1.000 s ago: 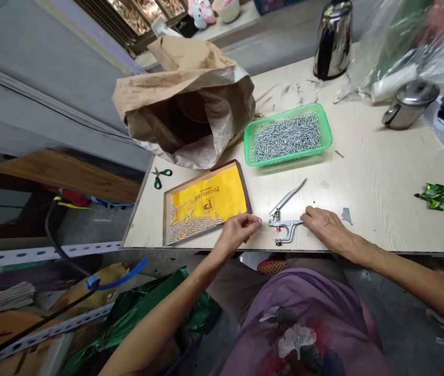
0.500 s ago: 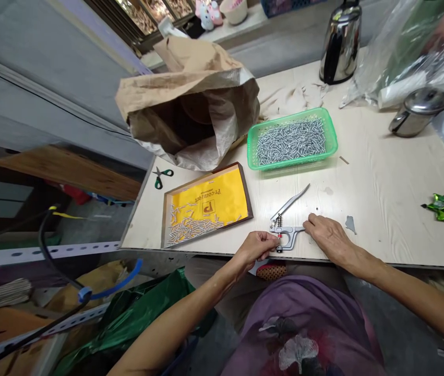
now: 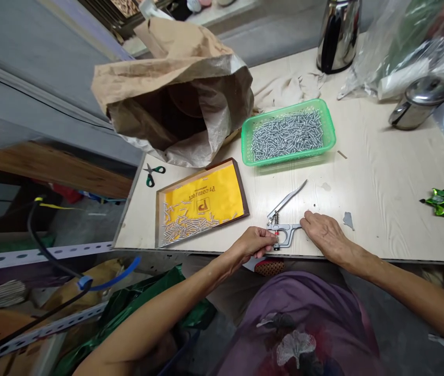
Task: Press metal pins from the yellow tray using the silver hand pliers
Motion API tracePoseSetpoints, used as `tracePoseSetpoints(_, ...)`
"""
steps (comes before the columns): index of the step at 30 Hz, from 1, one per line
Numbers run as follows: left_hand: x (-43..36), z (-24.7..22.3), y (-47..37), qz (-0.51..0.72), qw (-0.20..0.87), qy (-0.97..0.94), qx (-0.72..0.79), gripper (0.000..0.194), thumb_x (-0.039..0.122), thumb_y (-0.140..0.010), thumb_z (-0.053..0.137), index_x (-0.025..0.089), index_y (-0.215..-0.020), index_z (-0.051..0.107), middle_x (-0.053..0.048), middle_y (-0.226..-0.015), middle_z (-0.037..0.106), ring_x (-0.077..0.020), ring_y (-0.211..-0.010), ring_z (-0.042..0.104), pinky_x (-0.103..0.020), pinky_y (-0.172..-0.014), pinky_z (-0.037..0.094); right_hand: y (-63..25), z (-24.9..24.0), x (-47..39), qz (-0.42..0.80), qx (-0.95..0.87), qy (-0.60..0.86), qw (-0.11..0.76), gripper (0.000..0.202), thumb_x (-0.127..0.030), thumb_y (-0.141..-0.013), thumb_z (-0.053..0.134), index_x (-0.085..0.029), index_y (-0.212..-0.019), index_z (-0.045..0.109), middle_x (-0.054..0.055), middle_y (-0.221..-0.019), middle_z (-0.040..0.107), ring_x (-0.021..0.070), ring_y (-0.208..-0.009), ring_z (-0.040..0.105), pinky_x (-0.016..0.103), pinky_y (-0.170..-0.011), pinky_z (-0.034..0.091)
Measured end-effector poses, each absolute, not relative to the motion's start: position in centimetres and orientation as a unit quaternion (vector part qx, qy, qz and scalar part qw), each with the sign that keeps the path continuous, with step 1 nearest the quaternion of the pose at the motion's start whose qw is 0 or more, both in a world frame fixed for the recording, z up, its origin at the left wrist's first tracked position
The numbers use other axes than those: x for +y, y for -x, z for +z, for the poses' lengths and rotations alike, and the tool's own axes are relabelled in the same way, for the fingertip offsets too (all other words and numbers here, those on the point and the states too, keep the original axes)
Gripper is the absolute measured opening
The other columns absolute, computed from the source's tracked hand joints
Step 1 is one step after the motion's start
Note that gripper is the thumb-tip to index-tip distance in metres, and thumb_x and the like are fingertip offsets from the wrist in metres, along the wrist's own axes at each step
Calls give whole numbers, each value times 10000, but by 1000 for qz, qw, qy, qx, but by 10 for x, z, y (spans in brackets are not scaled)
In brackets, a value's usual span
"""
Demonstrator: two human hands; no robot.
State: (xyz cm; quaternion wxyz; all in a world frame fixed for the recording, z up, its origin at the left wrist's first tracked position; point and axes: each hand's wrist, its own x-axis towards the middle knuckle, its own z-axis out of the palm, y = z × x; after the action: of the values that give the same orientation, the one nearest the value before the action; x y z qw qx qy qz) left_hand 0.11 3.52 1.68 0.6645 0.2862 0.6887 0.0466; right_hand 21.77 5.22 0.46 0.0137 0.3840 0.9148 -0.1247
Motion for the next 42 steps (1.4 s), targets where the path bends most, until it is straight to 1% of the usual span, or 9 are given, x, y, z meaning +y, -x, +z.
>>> tracePoseSetpoints(4, 35, 17, 0, 44, 665, -287, 688, 144, 144, -846, 620, 105, -709, 639, 80, -430, 507, -13, -295, 337, -152, -337, 217, -225, 5, 66, -181, 917, -356, -7, 187, -195, -919, 534, -164, -1093, 594, 118, -1056, 613, 208, -846, 599, 301, -674, 436)
tracePoseSetpoints(8, 33, 13, 1, 47, 665, -287, 688, 130, 189, -829, 668, 106, -732, 646, 81, -443, 514, -12, -297, 353, -147, -339, 226, -234, -2, 99, -136, 937, -320, -38, 866, -533, -757, 729, -165, -1455, 372, 231, -1478, 415, 396, -1289, 441, 526, -952, 433)
tracePoseSetpoints(12, 32, 12, 1, 54, 664, -276, 693, 114, 179, -813, 677, 109, -729, 644, 83, -442, 514, -17, -293, 364, -153, -336, 225, -234, -10, 129, -125, 952, -278, -15, 983, -633, -675, 740, -163, -1461, 384, 219, -1465, 452, 422, -1366, 352, 602, -1021, 356)
tracePoseSetpoints(17, 29, 13, -1, 63, 667, -266, 693, 150, 171, -804, 678, 123, -679, 611, 84, -431, 509, -12, -283, 338, -160, -333, 203, -224, -8, 138, -112, 955, -273, 15, 950, -607, -569, 810, -130, -1331, 506, 201, -1255, 603, 385, -1136, 527, 536, -959, 401)
tracePoseSetpoints(25, 25, 11, 1, 25, 638, -304, 707, 197, 222, -858, 619, 128, -685, 630, 66, -466, 511, -36, -313, 347, -195, -373, 239, -226, 5, 117, -95, 952, -291, 17, 526, -396, -684, 777, -154, -1112, 589, 143, -1072, 644, 294, -933, 543, 401, -799, 419)
tracePoseSetpoints(28, 19, 13, 0, 19, 520, -445, 729, 226, 284, -879, 614, 141, -710, 660, 11, -577, 594, -90, -459, 508, -214, -470, 366, -228, 7, 109, -95, 950, -299, 8, 421, -330, -746, 728, -145, -1096, 587, 143, -1049, 634, 280, -919, 534, 392, -791, 409)
tracePoseSetpoints(31, 18, 13, -10, 89, 314, -644, 692, 119, 277, -891, 621, 181, -877, 689, -45, -873, 690, -177, -830, 642, -267, -714, 496, -228, 9, 103, -102, 947, -304, 3, 343, -277, -777, 700, -143, -1074, 589, 136, -1028, 623, 270, -929, 530, 381, -804, 407)
tracePoseSetpoints(36, 43, 5, -39, 76, 200, -800, 561, 527, 244, -793, 755, 147, -1263, 536, -141, -1324, 563, -285, -1183, 529, -420, -990, 483, -228, 8, 102, -111, 941, -320, 5, 473, -295, -748, 759, -118, -1147, 577, 144, -1081, 609, 278, -967, 525, 388, -828, 426)
tracePoseSetpoints(42, 66, 2, -42, 13, 232, -821, 521, 579, 255, -810, 718, 130, -1307, 448, -136, -1191, 551, -294, -1093, 521, -450, -916, 494, -228, 7, 102, -103, 938, -331, -7, 541, -307, -706, 823, -107, -1147, 583, 136, -1048, 618, 277, -952, 529, 369, -785, 448)
